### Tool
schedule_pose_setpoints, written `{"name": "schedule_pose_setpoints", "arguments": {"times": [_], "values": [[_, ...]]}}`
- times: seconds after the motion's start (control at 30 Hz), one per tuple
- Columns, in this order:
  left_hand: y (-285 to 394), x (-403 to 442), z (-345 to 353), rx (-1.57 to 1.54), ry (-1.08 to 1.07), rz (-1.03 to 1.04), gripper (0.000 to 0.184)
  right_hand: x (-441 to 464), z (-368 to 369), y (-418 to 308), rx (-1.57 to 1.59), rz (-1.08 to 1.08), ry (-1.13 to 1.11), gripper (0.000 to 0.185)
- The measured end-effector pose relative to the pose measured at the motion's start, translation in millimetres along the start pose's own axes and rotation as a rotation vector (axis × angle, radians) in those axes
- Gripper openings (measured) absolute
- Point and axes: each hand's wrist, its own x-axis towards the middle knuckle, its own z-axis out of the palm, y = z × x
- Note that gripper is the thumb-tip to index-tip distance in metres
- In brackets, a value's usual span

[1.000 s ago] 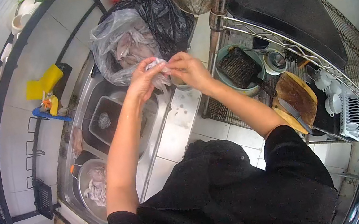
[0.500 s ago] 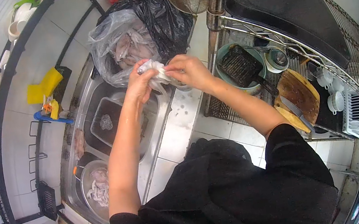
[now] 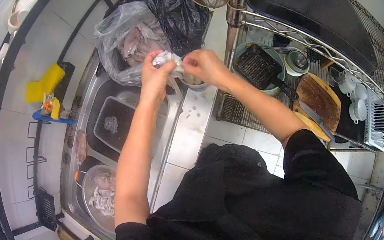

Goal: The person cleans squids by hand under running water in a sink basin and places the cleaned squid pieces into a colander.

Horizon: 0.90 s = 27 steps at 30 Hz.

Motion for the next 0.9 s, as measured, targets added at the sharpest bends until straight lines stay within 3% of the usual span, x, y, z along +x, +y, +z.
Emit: {"name": "schedule_pose_setpoints", "arguments": {"times": [0.2, 0.4, 0.47, 0.6, 0.7, 0.8, 0.87, 0.9], "values": [[1, -6, 5, -0.028, 0.026, 0.118, 0.041, 5, 2, 2, -0.099, -0.052, 0.044, 0.018], [24, -9, -2, -0.071, 0.050, 0.143, 0.037, 6, 2, 17, 0.036, 0.139, 0.052, 0.016], [28, -10, -4, -0.076, 0.047, 0.137, 0.037, 2, 4, 20, -0.080, -0.020, 0.077, 0.014], [34, -4, -11, -0.121, 0.047, 0.149, 0.037, 1, 3, 28, -0.223, -0.012, 0.117, 0.014], [32, -1, -10, -0.117, 0.024, 0.132, 0.037, 0, -4, 29, -0.419, 0.052, -0.023, 0.015], [32, -3, 1, -0.004, -0.092, 0.086, 0.039, 4, -11, 9, -0.241, 0.050, -0.125, 0.020], [27, 1, 7, -0.012, -0.111, 0.108, 0.039, 13, -10, 19, 0.203, 0.123, -0.350, 0.023], [28, 3, 10, -0.020, -0.133, 0.132, 0.039, 15, -12, 18, 0.201, 0.123, -0.348, 0.023]]}}
